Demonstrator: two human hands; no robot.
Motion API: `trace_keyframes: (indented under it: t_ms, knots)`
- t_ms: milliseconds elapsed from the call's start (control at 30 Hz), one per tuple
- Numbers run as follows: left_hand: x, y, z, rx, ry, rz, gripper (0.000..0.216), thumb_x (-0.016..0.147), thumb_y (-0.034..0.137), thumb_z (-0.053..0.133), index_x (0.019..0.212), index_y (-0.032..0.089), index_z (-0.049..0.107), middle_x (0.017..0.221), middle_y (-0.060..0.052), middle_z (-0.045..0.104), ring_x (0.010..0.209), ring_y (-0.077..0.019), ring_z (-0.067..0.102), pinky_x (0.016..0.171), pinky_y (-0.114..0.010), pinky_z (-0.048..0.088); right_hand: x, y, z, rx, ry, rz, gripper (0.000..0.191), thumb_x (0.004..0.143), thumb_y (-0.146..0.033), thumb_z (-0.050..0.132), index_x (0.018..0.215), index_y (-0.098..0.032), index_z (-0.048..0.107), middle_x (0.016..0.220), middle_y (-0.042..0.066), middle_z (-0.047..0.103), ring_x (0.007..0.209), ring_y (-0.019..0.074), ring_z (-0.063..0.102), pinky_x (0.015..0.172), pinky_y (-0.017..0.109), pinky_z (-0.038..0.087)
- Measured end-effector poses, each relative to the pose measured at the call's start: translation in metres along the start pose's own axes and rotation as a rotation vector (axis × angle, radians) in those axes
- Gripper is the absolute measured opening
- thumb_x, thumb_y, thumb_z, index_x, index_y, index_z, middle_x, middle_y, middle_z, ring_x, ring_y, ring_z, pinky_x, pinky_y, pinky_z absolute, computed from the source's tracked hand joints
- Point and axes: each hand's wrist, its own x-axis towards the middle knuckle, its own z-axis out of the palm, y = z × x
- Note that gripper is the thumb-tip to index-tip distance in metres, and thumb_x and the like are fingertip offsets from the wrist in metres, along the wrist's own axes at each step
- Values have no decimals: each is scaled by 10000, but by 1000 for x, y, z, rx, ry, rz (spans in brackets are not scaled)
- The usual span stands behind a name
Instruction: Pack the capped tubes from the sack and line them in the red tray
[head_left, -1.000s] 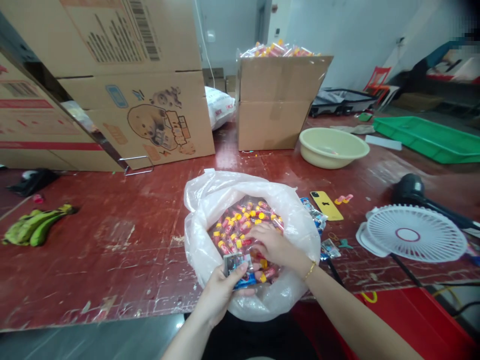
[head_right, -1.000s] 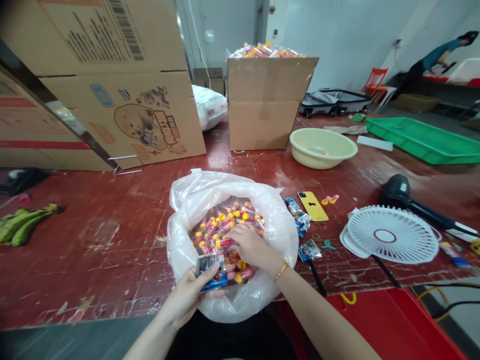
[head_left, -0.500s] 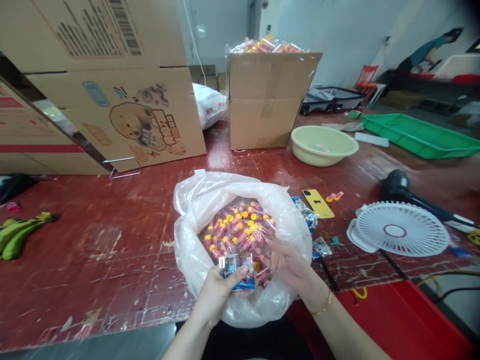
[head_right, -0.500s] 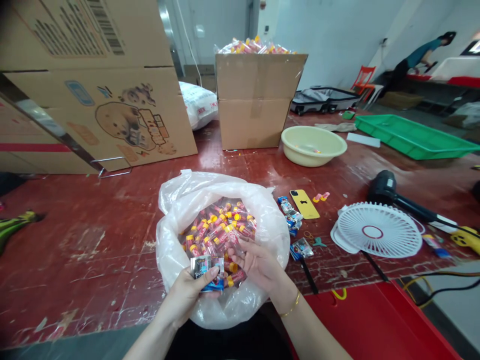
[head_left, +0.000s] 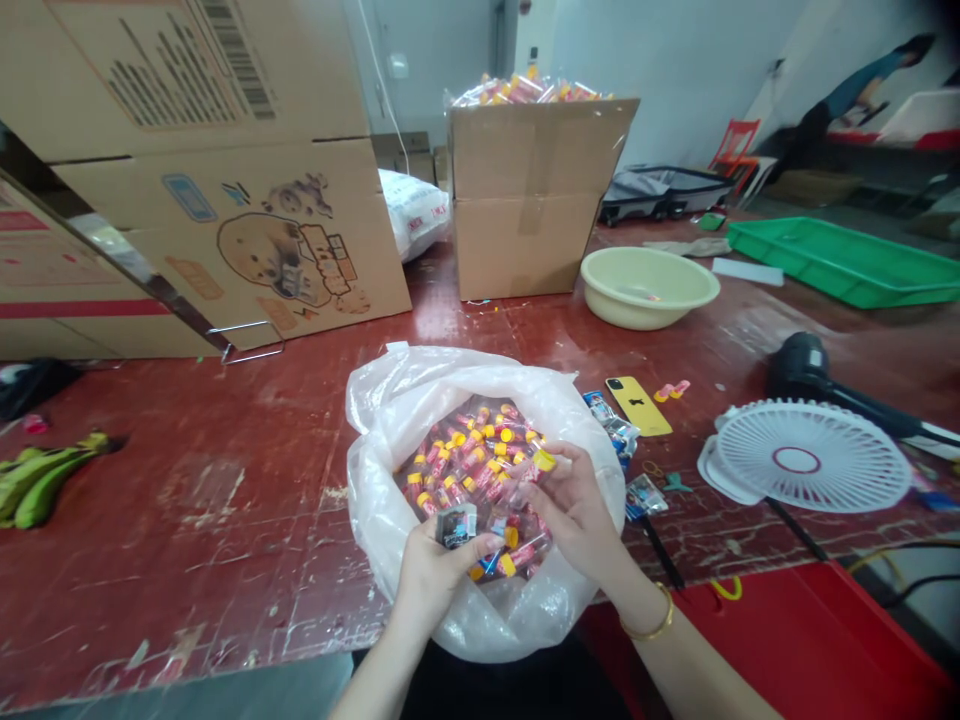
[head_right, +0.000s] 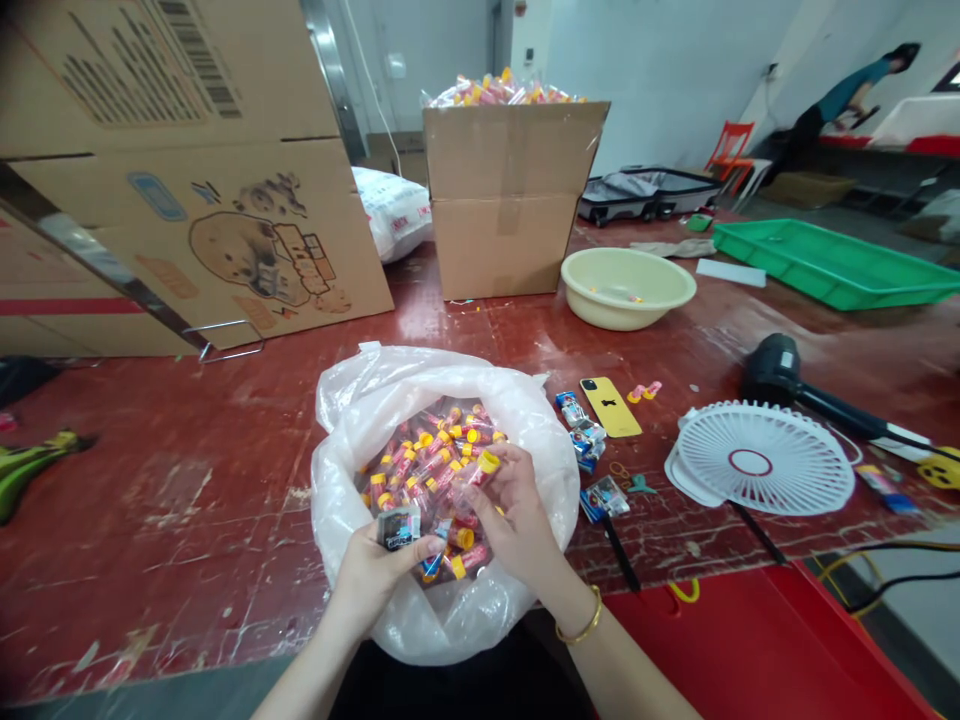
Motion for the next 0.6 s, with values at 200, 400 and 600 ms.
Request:
trace_keyframes:
  t_ms: [200, 400, 600]
  knots:
    - [3, -8, 1, 6, -65, -1, 329, 492, 240, 873, 735, 127, 683, 696, -36, 716, 642, -192, 635, 666, -293, 526, 13, -12, -2, -209, -190, -12, 254, 842, -280, 654, 986, -263, 446, 902, -2, 565, 802, 142, 603, 750, 315, 527]
    - [2, -8, 2, -53, -114, -36, 356, 514, 288, 869, 768, 115, 690, 694, -43, 712, 619, -192, 638, 653, -309, 537, 19, -14, 1, 116, -258, 229, 377, 753, -327, 749, 889, -243, 408, 766, -39, 611, 710, 134, 614, 691, 299, 512]
    - [-3, -2, 5, -67, -110, -78, 348, 514, 308, 878, 715, 113, 673, 628, -32, 685, 573, -172, 626, 589, -273, 526, 17, -14, 2, 29, -210, 204, 358, 719, -270, 780, 861, -235, 454, 753, -50, 600, 702, 109, 596, 655, 247, 483]
